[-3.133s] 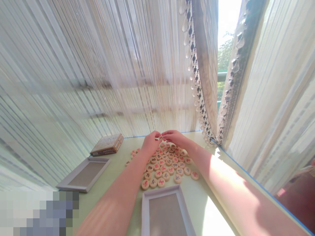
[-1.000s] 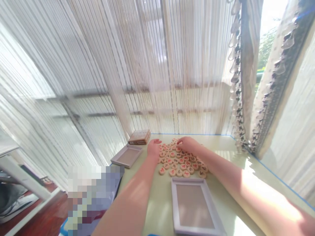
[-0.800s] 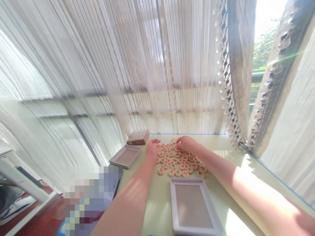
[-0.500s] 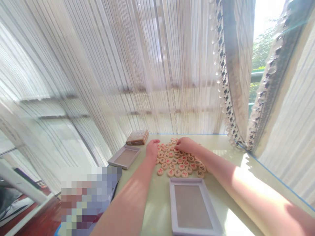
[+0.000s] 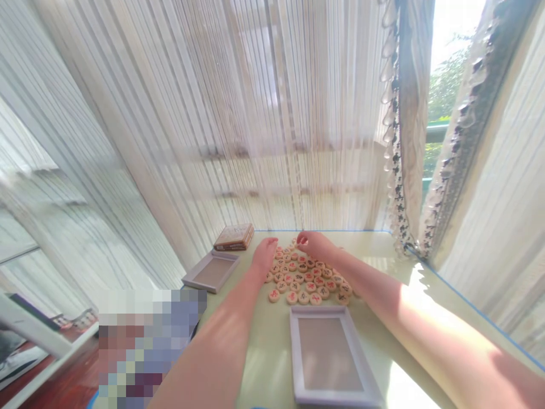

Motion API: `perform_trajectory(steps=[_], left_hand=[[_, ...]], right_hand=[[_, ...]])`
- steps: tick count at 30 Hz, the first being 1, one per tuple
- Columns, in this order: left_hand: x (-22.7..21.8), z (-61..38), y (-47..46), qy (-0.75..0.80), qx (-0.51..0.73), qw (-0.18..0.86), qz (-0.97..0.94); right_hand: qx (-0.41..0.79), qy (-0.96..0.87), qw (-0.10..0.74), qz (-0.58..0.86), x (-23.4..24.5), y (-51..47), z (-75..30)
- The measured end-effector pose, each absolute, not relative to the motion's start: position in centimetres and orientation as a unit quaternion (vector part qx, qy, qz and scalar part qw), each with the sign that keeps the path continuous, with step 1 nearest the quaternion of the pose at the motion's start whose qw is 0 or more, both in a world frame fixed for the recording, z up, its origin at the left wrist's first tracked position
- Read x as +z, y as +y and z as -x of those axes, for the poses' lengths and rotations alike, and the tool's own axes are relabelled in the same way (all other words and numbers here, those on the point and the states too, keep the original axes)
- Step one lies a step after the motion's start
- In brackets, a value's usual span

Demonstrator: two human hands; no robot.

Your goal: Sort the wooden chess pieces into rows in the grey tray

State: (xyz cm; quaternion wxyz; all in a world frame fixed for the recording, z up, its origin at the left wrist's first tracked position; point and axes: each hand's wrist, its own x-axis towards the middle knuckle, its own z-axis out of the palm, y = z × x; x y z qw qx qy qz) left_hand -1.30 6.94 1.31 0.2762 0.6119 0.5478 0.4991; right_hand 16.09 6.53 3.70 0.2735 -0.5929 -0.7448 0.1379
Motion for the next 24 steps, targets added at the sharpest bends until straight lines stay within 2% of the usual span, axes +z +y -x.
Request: perform_trajectory(steps=[3, 6, 8, 11, 14, 19, 24], left_hand=[[1.8, 1.2, 6.5, 0.556, 0.468, 0.203, -0.656], [2.1, 1.0, 6.0, 0.542, 0.457, 0.129, -0.693], [2.1, 0.9, 5.7, 0.537, 0.449, 0.117, -0.705], [2.0, 0.7, 5.4, 0.518, 0.456, 0.152, -0.707], [2.1, 0.5, 5.2, 0.473, 0.505, 0.238, -0.681], [2.4, 0.0, 5.4, 0.413, 0.581, 0.376, -0.592], [2.4, -0.4, 5.3, 0.393, 0.616, 0.39, -0.56]], right_hand=[[0.176, -0.738, 0.319, 0.568, 4.1, 6.2, -15.4], [0.273, -0.706, 0.349, 0.553, 4.3, 5.8, -14.8], [0.334, -0.69, 0.366, 0.528, 4.3, 5.7, -14.7], [0.339, -0.684, 0.408, 0.501, 4.3, 5.7, -14.6], [0.292, -0.694, 0.437, 0.492, 4.3, 5.8, -14.5], [0.32, -0.691, 0.49, 0.423, 4.4, 5.7, -14.4], [0.325, -0.684, 0.525, 0.388, 4.9, 5.3, -14.3]])
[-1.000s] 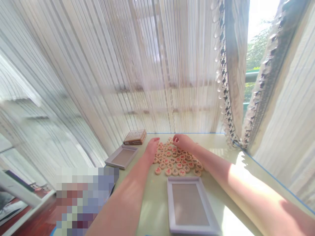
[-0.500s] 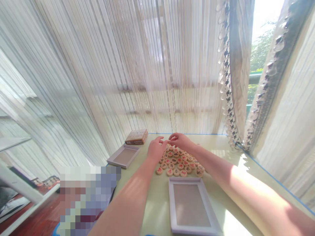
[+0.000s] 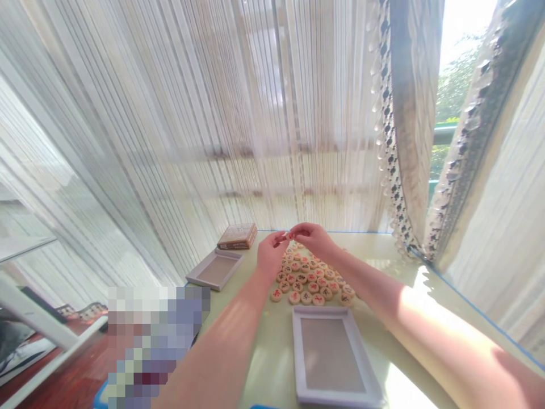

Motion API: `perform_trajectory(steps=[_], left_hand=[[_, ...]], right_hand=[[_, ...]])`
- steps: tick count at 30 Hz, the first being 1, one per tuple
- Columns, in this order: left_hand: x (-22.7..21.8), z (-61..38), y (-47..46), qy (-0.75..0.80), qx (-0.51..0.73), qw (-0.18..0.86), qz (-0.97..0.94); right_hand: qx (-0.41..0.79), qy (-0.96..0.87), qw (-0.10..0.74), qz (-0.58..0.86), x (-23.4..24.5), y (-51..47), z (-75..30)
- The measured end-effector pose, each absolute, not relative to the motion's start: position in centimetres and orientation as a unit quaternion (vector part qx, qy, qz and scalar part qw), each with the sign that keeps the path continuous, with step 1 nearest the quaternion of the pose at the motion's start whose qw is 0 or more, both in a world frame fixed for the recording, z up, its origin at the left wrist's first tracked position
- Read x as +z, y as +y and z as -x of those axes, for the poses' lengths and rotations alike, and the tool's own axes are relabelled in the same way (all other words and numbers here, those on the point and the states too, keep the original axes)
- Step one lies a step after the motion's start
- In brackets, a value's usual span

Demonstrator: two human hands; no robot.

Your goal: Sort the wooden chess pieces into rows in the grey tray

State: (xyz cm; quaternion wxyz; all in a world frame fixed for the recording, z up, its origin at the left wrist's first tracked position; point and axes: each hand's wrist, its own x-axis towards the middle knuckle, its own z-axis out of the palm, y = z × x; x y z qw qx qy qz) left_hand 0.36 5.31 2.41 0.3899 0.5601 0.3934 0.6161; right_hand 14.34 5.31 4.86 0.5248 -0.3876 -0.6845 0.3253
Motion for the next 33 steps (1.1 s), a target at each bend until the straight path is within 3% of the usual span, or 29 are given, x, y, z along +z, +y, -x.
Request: perform_trajectory(steps=[6, 17, 24, 33], left_hand=[[2.4, -0.4, 5.4, 0.397, 0.617, 0.366, -0.573], [2.5, 0.1, 5.4, 0.475, 0.577, 0.295, -0.595], [2.8, 0.0, 4.5, 0.465, 0.554, 0.242, -0.646], [3.2, 0.2, 4.2, 0.458, 0.554, 0.194, -0.667]], right_hand=[[0.337, -0.667, 0.524, 0.408, 5.1, 5.3, -14.3], [0.309, -0.705, 0.427, 0.474, 4.8, 4.6, -14.1], [0.409, -0.648, 0.452, 0.456, 4.8, 4.9, -13.9], [0.425, -0.62, 0.465, 0.467, 5.4, 4.3, -14.3]])
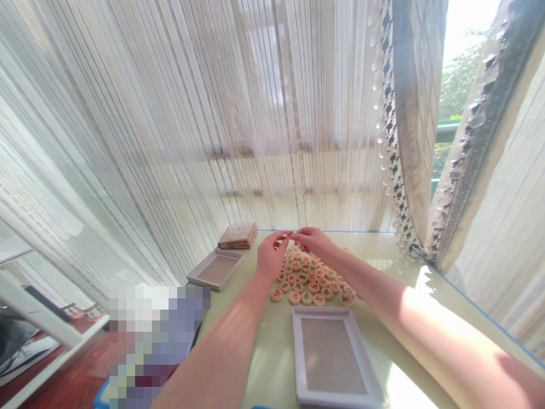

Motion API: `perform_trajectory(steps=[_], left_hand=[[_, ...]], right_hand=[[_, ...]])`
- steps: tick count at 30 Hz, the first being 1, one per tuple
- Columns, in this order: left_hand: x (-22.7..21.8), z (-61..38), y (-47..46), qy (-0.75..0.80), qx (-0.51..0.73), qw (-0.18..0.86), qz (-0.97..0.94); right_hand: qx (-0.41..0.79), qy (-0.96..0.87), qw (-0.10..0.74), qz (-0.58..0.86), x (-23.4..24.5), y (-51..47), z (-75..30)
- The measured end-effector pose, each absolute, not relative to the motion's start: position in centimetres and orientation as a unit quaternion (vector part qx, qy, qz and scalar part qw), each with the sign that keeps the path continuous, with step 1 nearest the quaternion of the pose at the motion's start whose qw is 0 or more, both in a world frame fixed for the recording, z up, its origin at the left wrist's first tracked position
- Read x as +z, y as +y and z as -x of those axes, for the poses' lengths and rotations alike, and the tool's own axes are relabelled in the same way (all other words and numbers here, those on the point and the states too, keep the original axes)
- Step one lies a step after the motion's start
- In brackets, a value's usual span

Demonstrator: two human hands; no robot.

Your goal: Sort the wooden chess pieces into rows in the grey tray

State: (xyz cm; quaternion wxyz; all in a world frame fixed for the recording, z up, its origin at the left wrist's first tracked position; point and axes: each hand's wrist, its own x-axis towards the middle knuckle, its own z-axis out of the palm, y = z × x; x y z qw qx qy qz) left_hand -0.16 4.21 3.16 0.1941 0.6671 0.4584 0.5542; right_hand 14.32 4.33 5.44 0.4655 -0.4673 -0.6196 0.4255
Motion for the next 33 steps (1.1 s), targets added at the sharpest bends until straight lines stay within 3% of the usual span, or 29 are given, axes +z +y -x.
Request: perform_trajectory(steps=[8, 16, 20, 26, 29, 33], left_hand=[[2.8, 0.4, 4.6, 0.459, 0.54, 0.163, -0.687], [2.0, 0.5, 5.2, 0.466, 0.509, 0.15, -0.708], [1.8, 0.5, 5.3, 0.473, 0.484, 0.136, -0.723], [1.5, 1.0, 5.5, 0.54, 0.403, -0.035, -0.738], [1.4, 1.0, 5.7, 0.546, 0.386, -0.022, -0.743], [1.4, 0.6, 5.9, 0.513, 0.386, 0.036, -0.766]], right_hand=[[0.442, -0.63, 0.439, 0.464, 5.3, 4.6, -14.3], [0.324, -0.708, 0.432, 0.455, 4.8, 5.1, -14.8], [0.258, -0.738, 0.399, 0.479, 4.7, 5.5, -15.3], [0.137, -0.775, 0.287, 0.546, 4.4, 6.4, -17.1], [0.111, -0.781, 0.231, 0.57, 4.0, 6.9, -17.8], [0.136, -0.772, 0.219, 0.581, 3.2, 7.7, -18.1]])
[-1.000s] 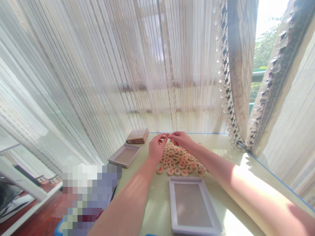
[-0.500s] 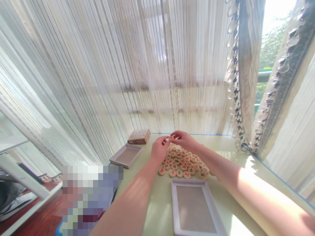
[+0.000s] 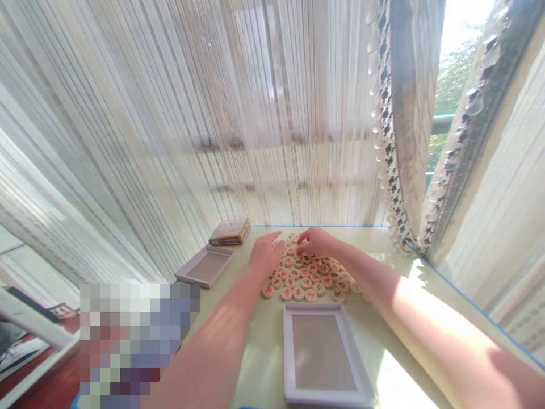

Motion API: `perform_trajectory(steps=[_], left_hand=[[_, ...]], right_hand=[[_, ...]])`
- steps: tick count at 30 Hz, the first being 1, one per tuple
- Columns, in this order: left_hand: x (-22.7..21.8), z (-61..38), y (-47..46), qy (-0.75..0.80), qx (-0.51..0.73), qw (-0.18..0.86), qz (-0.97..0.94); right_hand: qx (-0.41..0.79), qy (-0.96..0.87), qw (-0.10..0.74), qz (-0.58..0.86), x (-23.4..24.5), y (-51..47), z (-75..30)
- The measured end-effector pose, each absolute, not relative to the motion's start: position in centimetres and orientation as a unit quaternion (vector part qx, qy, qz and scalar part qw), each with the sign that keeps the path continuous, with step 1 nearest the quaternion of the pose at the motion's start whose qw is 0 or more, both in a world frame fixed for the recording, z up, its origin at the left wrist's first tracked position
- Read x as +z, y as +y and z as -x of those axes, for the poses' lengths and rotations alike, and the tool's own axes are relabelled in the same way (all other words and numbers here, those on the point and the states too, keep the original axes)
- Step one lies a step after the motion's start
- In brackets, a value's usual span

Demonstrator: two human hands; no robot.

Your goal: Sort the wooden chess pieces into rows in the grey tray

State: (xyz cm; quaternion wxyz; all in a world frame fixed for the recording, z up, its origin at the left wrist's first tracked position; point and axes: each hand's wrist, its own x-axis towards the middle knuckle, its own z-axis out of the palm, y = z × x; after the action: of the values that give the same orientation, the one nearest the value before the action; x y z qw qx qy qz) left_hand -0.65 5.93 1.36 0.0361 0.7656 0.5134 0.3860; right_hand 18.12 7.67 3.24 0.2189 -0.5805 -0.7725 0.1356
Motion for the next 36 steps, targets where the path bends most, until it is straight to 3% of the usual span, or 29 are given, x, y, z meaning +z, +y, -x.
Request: perform_trajectory(steps=[11, 22, 30, 36], left_hand=[[1.7, -0.2, 5.2, 0.502, 0.313, 0.001, -0.807], [2.0, -0.2, 4.3, 0.533, 0.288, -0.009, -0.796], [1.6, 0.7, 5.5, 0.592, 0.357, 0.115, -0.713], [1.3, 2.0, 6.9, 0.617, 0.487, 0.271, -0.556]], right_hand=[[0.205, -0.711, 0.261, 0.62, 2.3, 8.0, -18.0], [0.183, -0.72, 0.215, 0.634, 3.6, 7.3, -18.3], [0.177, -0.683, 0.23, 0.67, 4.9, 7.2, -18.7], [0.217, -0.678, 0.323, 0.623, 9.9, 3.4, -18.3]])
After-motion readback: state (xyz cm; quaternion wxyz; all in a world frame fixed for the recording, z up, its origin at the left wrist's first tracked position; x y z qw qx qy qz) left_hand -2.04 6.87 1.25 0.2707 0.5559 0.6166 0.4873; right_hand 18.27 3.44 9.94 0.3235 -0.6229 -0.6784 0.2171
